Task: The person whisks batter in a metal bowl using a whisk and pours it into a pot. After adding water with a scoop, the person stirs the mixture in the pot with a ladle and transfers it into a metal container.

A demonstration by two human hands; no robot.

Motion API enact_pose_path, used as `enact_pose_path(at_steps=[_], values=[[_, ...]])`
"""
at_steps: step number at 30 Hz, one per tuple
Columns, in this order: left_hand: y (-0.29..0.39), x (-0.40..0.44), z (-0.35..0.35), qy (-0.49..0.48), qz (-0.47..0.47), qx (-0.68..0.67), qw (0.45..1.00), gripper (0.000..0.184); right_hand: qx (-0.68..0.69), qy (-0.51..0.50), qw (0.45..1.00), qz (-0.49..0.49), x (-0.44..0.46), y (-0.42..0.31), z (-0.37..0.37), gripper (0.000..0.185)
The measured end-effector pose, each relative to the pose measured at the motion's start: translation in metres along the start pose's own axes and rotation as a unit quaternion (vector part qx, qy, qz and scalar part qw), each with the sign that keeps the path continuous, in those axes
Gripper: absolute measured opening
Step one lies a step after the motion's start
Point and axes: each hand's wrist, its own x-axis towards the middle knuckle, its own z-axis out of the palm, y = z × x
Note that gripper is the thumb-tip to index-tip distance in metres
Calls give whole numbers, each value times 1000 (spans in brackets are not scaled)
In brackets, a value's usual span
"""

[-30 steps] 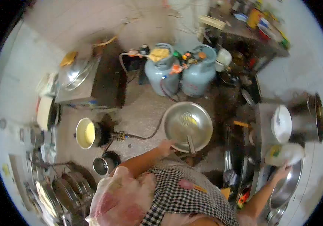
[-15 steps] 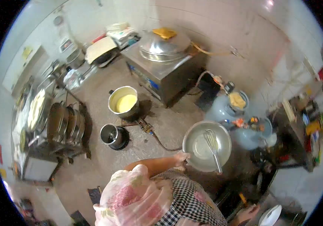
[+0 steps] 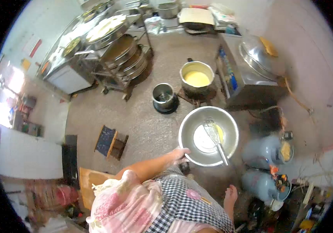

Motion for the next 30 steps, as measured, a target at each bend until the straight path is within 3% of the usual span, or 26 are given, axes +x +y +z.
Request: enact_pose_path(at_steps=[3, 9, 12, 15, 16, 19, 20, 22, 24, 25, 27, 28, 29, 30], values=[[8, 5, -91, 61, -26, 6, 998, 32, 26, -59, 998, 10, 31, -41, 35, 26], [85, -64, -150, 191, 65, -176, 963, 32, -192, -180, 937, -231, 106, -93, 114, 26], [117, -69, -224, 216, 134, -215, 943, 31, -261, -252, 919, -151, 124, -164, 169, 26], [160, -87, -279, 252, 172, -205, 930, 34, -258, -276, 902, -209, 150, -189, 224, 25], [180, -96, -286, 276, 194, -222, 915, 34, -253, -306, 908, -135, 158, -201, 241, 27], [223, -114, -331, 333, 239, -246, 879, 34, -283, -322, 896, -110, 184, -208, 289, 31], [237, -119, -346, 307, 266, -273, 872, 34, -274, -353, 886, -125, 189, -220, 295, 33], [294, -142, -324, 370, 289, -274, 839, 35, -270, -347, 894, -86, 196, -241, 312, 33], [335, -147, -350, 373, 311, -289, 825, 33, -269, -337, 901, -45, 209, -242, 331, 31], [367, -152, -344, 393, 324, -300, 807, 42, -275, -338, 900, -29, 217, -243, 339, 31], [425, -153, -346, 442, 331, -266, 790, 31, -284, -345, 895, 1, 237, -248, 361, 31], [449, -161, -369, 369, 322, -223, 843, 28, -281, -333, 900, 14, 246, -244, 372, 30], [464, -158, -382, 437, 341, -226, 801, 24, -278, -320, 905, 26, 255, -240, 384, 29], [487, -163, -398, 343, 355, -216, 843, 22, -275, -308, 910, 39, 269, -238, 400, 29]])
